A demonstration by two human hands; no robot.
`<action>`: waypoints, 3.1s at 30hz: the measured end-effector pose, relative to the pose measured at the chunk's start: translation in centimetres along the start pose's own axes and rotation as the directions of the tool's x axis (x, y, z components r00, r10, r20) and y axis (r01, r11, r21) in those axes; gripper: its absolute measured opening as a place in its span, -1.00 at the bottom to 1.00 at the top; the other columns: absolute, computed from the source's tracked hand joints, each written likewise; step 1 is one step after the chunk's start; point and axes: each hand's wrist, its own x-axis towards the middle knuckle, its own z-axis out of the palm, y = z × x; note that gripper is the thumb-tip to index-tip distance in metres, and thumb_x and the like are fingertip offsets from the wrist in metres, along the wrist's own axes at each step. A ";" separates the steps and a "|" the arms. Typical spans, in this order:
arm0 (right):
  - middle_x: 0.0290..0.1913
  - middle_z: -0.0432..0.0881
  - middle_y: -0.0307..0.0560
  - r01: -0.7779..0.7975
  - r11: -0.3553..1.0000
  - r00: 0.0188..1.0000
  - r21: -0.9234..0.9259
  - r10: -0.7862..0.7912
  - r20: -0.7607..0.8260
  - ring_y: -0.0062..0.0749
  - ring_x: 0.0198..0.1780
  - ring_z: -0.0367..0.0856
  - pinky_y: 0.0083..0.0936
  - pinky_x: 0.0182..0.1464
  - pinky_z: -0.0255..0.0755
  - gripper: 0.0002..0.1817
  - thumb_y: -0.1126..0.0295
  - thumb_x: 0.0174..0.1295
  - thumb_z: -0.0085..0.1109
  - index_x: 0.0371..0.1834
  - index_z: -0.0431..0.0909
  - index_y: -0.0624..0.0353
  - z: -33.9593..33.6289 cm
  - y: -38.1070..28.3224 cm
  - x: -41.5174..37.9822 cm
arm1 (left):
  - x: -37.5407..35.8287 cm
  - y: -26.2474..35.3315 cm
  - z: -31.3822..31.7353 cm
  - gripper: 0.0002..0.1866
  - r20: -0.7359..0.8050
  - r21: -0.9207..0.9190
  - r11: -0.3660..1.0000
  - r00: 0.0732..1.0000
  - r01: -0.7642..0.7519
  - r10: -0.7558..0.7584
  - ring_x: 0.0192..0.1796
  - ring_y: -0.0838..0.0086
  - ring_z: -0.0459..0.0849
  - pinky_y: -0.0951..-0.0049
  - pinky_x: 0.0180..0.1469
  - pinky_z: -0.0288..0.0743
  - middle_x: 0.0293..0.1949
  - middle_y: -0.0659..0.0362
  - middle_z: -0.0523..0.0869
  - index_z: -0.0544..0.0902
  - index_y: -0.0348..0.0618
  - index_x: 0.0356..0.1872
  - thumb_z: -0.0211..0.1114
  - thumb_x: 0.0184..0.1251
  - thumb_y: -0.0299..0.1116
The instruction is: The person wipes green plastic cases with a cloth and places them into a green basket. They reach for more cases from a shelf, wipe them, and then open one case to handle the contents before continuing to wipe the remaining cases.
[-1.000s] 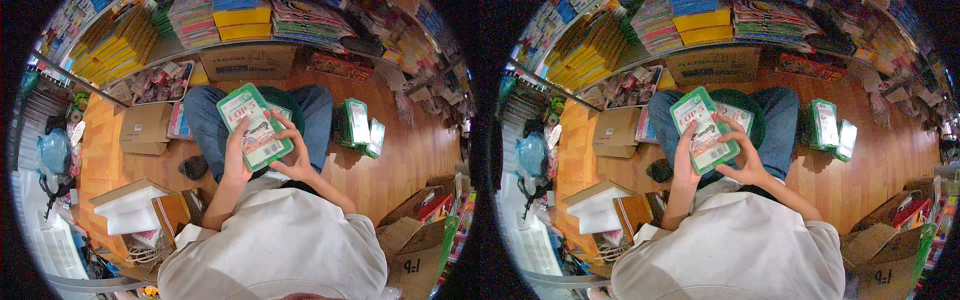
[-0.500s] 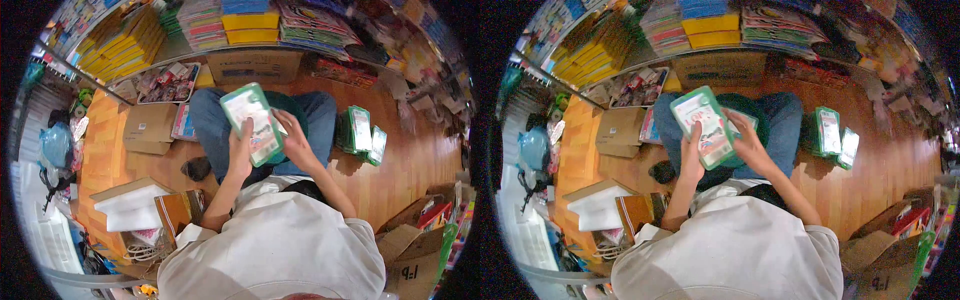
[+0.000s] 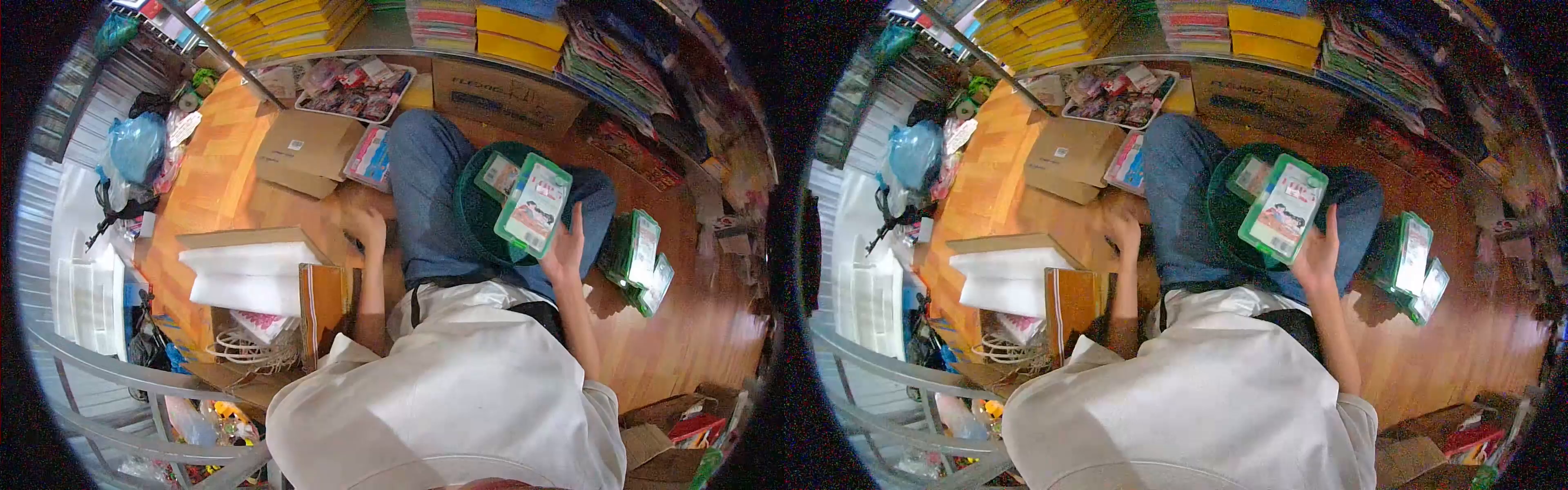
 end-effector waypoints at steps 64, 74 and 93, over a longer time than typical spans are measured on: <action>0.07 0.59 -0.06 0.010 0.975 0.948 -0.223 -0.081 -0.309 -0.32 0.04 0.59 -0.28 0.11 0.50 -0.50 0.02 0.36 0.02 0.17 0.45 0.18 -1.8 -1.0 -0.2 | -7.0 22.6 -20.2 -0.64 -0.023 -0.931 0.207 0.617 -0.299 0.787 0.15 0.26 0.57 0.35 0.22 0.35 0.11 0.03 0.61 0.57 -0.24 0.14 0.20 0.32 -0.49; 0.28 0.42 0.00 0.058 0.990 0.998 -0.128 -0.059 -0.004 -0.18 0.26 0.42 -0.16 0.33 0.27 -0.24 -0.35 0.28 -0.24 0.29 0.37 0.01 0.0 -1.7 -1.4 | -12.3 21.6 -18.7 -0.42 0.033 -0.761 0.005 -0.030 -0.649 0.999 0.35 0.26 0.36 0.08 0.40 0.09 0.28 0.27 0.48 0.52 0.08 0.23 0.16 0.09 -0.51; 0.15 0.53 -0.14 0.134 0.990 0.985 -0.050 -0.138 -0.100 -0.30 0.10 0.54 -0.25 0.18 0.42 -0.37 -0.19 0.38 -0.21 0.28 0.36 0.03 3.3 1.5 -1.5 | -8.5 25.2 -16.4 -0.46 -0.038 -0.728 0.078 0.153 -0.681 0.987 0.29 0.24 0.43 0.12 0.34 0.19 0.24 0.22 0.52 0.54 0.08 0.21 0.17 0.13 -0.51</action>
